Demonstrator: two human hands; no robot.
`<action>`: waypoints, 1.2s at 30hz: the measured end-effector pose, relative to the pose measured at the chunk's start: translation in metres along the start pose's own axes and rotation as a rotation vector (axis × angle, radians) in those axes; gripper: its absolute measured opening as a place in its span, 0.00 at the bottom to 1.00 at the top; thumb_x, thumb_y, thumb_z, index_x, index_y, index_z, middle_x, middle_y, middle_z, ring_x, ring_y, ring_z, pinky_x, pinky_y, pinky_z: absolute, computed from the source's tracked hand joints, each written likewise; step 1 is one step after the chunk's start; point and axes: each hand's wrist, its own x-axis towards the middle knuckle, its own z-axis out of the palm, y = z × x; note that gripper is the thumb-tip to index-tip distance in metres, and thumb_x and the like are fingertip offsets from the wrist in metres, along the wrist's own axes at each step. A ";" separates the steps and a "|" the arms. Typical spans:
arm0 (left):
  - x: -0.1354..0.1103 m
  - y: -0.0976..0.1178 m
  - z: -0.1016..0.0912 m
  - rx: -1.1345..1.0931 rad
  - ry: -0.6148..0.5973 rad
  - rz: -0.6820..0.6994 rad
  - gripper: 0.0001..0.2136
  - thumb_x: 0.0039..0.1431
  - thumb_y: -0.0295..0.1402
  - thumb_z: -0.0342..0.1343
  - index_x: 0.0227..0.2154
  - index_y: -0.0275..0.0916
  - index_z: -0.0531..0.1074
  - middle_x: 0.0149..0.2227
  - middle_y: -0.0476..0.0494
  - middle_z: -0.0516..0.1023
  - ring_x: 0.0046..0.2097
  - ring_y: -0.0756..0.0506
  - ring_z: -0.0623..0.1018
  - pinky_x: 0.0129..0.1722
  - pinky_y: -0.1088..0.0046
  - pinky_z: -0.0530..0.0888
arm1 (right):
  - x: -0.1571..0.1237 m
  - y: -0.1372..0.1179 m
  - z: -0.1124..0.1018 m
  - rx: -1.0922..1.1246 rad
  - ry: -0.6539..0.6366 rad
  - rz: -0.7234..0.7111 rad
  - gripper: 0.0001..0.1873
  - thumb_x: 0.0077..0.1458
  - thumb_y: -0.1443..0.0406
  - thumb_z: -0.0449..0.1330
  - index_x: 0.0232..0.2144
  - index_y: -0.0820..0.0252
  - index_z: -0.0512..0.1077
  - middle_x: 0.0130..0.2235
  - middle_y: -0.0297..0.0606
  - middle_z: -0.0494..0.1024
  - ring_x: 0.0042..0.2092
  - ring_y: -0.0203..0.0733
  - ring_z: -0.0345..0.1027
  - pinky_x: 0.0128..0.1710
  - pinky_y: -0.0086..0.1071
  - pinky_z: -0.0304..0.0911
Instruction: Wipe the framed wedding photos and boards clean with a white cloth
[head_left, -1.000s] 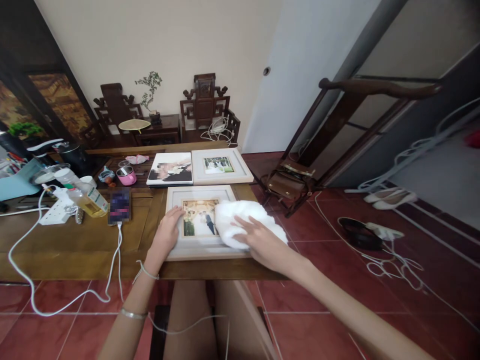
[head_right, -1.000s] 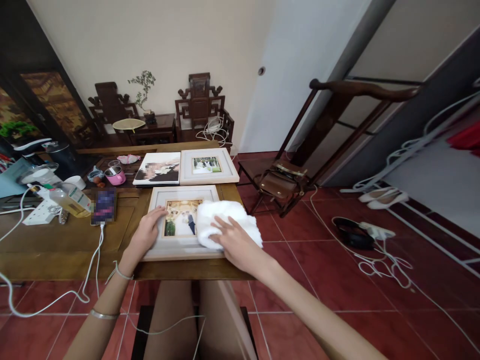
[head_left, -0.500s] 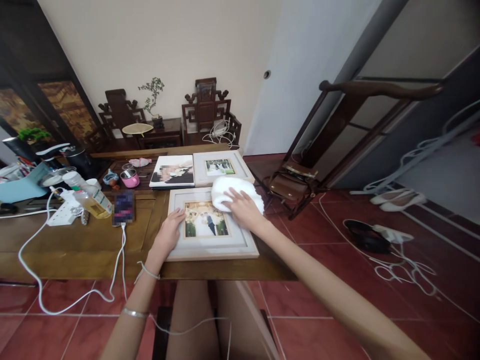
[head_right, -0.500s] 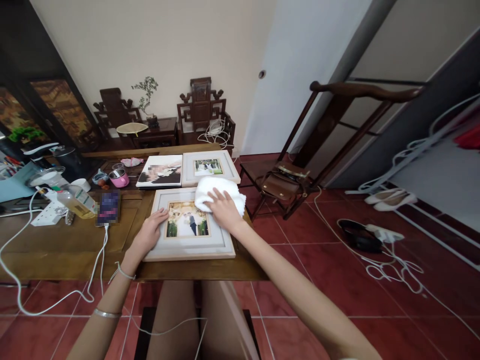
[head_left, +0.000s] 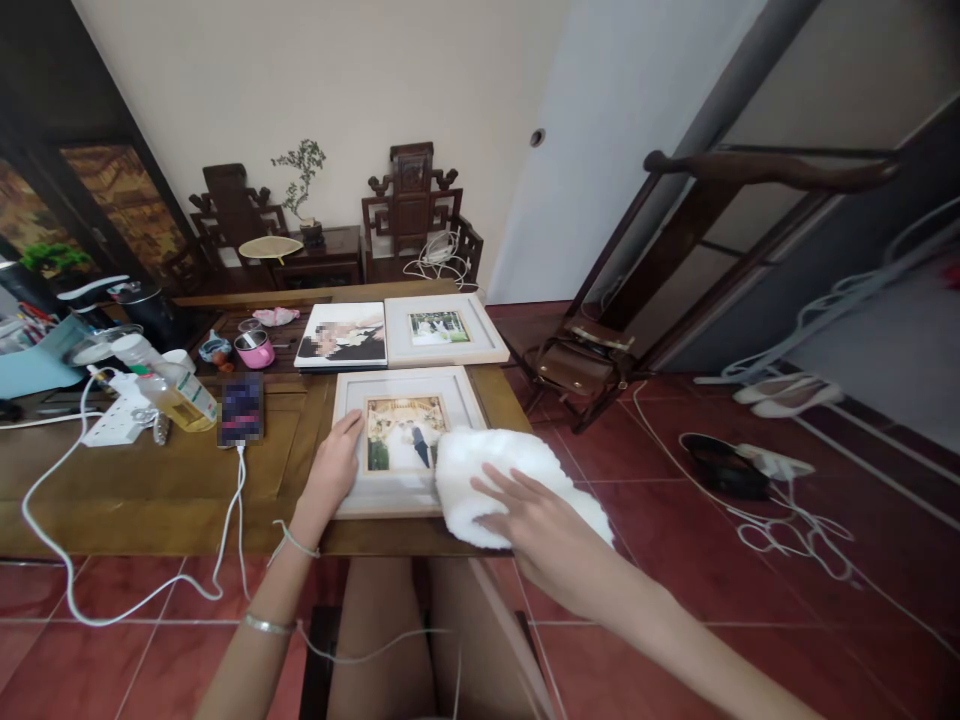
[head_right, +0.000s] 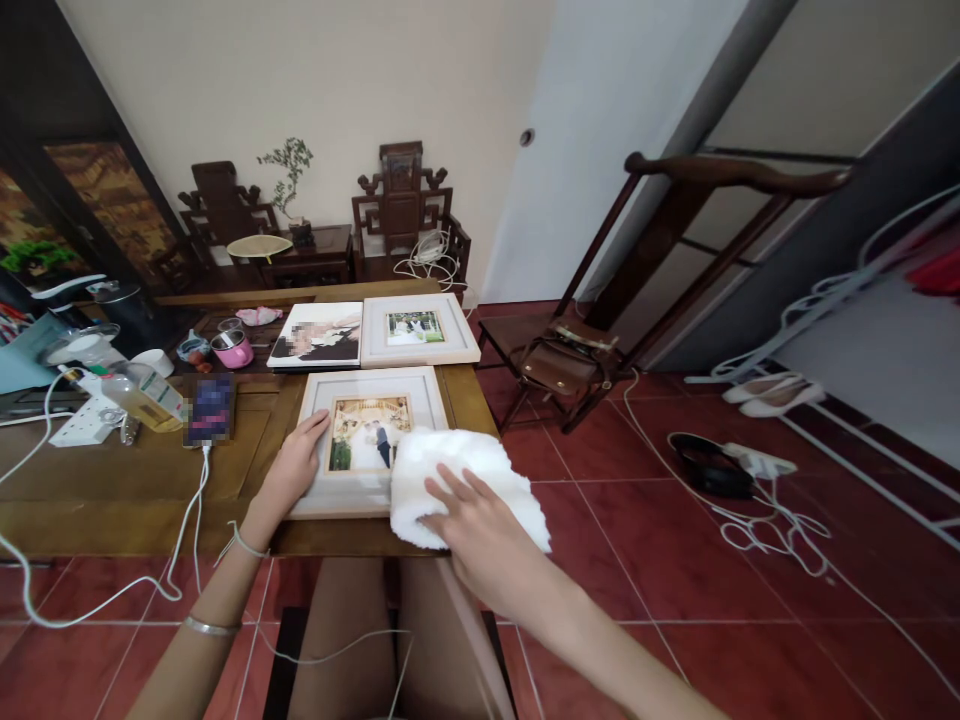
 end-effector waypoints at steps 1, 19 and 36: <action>0.000 0.000 0.000 0.008 -0.007 -0.001 0.30 0.48 0.13 0.42 0.55 0.35 0.65 0.59 0.38 0.66 0.61 0.43 0.65 0.61 0.62 0.62 | -0.002 -0.002 0.001 0.001 0.004 0.005 0.30 0.37 0.78 0.52 0.43 0.55 0.77 0.57 0.43 0.68 0.62 0.55 0.52 0.60 0.51 0.53; 0.001 -0.002 -0.001 0.047 -0.057 0.013 0.31 0.46 0.11 0.40 0.54 0.33 0.66 0.59 0.35 0.66 0.62 0.44 0.63 0.61 0.61 0.62 | 0.158 0.056 0.008 -0.169 0.124 0.095 0.23 0.48 0.76 0.52 0.46 0.60 0.73 0.61 0.44 0.62 0.65 0.50 0.44 0.60 0.51 0.41; 0.001 -0.003 0.001 0.064 -0.041 0.043 0.33 0.44 0.10 0.41 0.54 0.36 0.65 0.59 0.37 0.66 0.61 0.44 0.63 0.61 0.61 0.62 | 0.163 0.043 0.002 -0.162 0.143 0.137 0.16 0.52 0.72 0.54 0.43 0.61 0.74 0.56 0.47 0.70 0.62 0.50 0.51 0.60 0.46 0.45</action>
